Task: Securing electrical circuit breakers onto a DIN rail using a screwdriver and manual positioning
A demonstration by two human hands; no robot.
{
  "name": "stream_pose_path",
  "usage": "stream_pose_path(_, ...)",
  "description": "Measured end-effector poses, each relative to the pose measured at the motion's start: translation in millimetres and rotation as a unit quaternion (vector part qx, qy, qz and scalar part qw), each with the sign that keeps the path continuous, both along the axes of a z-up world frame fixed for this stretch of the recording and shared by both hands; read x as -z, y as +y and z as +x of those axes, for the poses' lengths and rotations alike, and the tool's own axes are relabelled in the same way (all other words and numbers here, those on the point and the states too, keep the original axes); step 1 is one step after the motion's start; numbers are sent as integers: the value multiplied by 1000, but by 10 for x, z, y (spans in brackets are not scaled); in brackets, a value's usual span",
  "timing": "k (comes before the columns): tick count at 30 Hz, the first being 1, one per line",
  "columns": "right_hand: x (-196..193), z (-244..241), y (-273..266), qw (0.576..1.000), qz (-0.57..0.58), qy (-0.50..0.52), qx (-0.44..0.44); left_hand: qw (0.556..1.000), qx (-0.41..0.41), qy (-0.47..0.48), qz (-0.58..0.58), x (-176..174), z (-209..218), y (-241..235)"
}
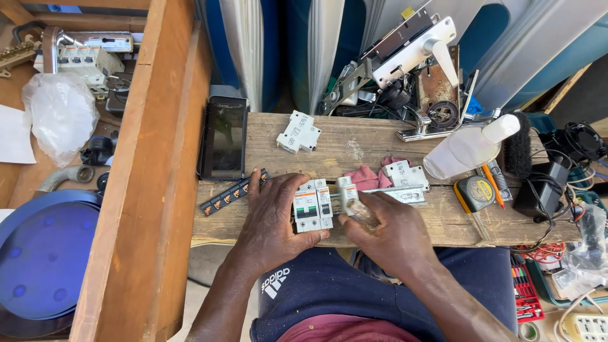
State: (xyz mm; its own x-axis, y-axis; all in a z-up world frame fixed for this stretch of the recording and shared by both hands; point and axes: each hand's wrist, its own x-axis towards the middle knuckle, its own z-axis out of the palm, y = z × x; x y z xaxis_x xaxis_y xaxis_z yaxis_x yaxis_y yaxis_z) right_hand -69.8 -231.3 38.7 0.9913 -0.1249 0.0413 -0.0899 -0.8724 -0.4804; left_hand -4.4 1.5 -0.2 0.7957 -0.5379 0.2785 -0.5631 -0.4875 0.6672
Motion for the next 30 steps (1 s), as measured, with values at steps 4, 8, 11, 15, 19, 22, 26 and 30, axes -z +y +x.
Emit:
stream_pose_path(4,-226,91,132,992,112,50,-29,998,32,47,-36,-59,4,14)
stream_pose_path(8,-504,148,222,974,144,160,-64,997,37,52,-43,-98,21,25)
stream_pose_path(11,-426,111,111,964,204,144,-92,997,36,59,-30,-77,15,28)
stream_pose_path(15,-43,104,-193,942,301,139,-60,998,33,58,-20,-162,13,34)
stream_pose_path(19,-46,87,-95,945,317,68,-51,998,30,50,-15,-240,-6,29)
stream_pose_path(22,-136,58,-27,952,300,3,-61,998,31,37,-28,-243,-2,14)
stream_pose_path(26,-221,129,99,945,315,-20,-88,999,34,-2,-30,-196,15,-6)
stream_pose_path(30,19,121,53,937,338,-10,-88,998,34,9,-48,-186,28,-68)
